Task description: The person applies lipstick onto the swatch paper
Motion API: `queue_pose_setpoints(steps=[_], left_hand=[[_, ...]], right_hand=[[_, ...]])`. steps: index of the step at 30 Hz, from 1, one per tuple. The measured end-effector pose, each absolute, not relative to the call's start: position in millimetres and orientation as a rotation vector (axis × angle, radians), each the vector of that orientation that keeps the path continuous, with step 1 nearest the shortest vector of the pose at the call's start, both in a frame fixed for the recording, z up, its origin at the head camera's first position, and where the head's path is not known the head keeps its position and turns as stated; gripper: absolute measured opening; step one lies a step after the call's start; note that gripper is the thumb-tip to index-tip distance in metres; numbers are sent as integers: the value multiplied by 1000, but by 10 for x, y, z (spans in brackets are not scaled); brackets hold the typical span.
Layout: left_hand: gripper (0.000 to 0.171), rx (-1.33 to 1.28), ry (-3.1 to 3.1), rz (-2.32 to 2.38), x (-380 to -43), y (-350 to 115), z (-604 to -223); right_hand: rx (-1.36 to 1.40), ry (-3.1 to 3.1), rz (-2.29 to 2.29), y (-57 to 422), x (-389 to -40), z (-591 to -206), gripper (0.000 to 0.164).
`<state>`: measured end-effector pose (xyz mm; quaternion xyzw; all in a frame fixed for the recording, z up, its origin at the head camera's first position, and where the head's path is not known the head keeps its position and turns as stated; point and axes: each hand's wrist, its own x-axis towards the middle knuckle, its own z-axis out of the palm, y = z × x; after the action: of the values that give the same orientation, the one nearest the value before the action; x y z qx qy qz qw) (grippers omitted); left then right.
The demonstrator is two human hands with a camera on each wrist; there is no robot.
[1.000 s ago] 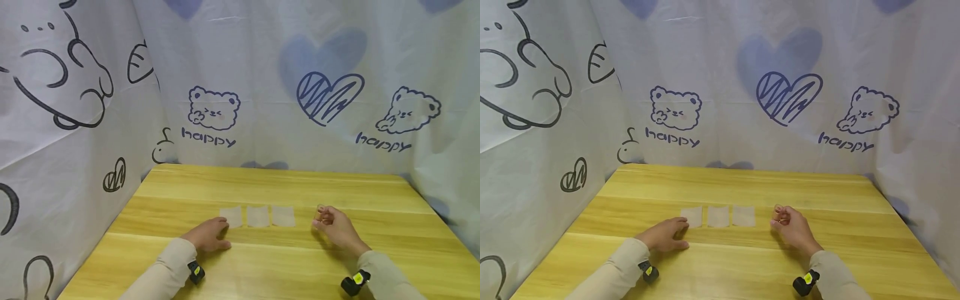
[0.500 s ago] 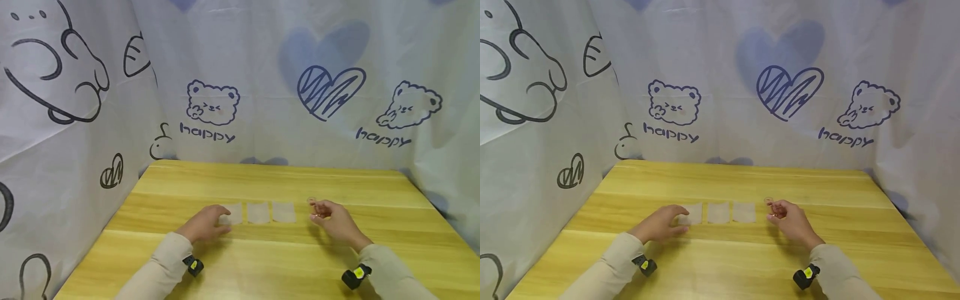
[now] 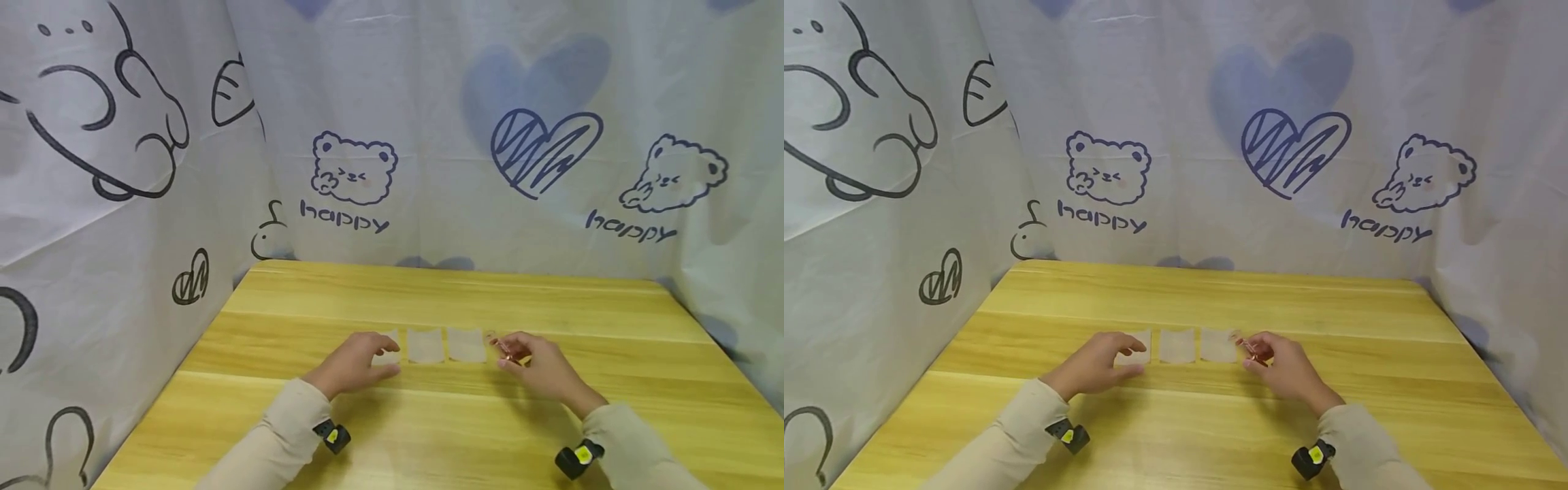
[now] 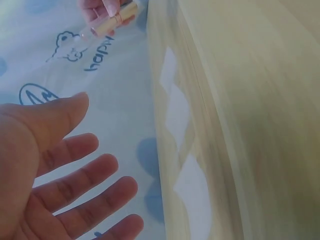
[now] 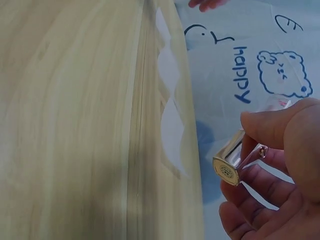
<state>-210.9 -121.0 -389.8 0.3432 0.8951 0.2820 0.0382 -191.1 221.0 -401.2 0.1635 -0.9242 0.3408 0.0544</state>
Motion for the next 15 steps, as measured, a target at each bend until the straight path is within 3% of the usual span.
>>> queue_pose_setpoints(steps=[15], left_hand=[[36, 1111, 2724, 910, -2042, -973, -3901]], right_hand=[[642, -2792, 1071, 2042, -1877, -4009, 19]])
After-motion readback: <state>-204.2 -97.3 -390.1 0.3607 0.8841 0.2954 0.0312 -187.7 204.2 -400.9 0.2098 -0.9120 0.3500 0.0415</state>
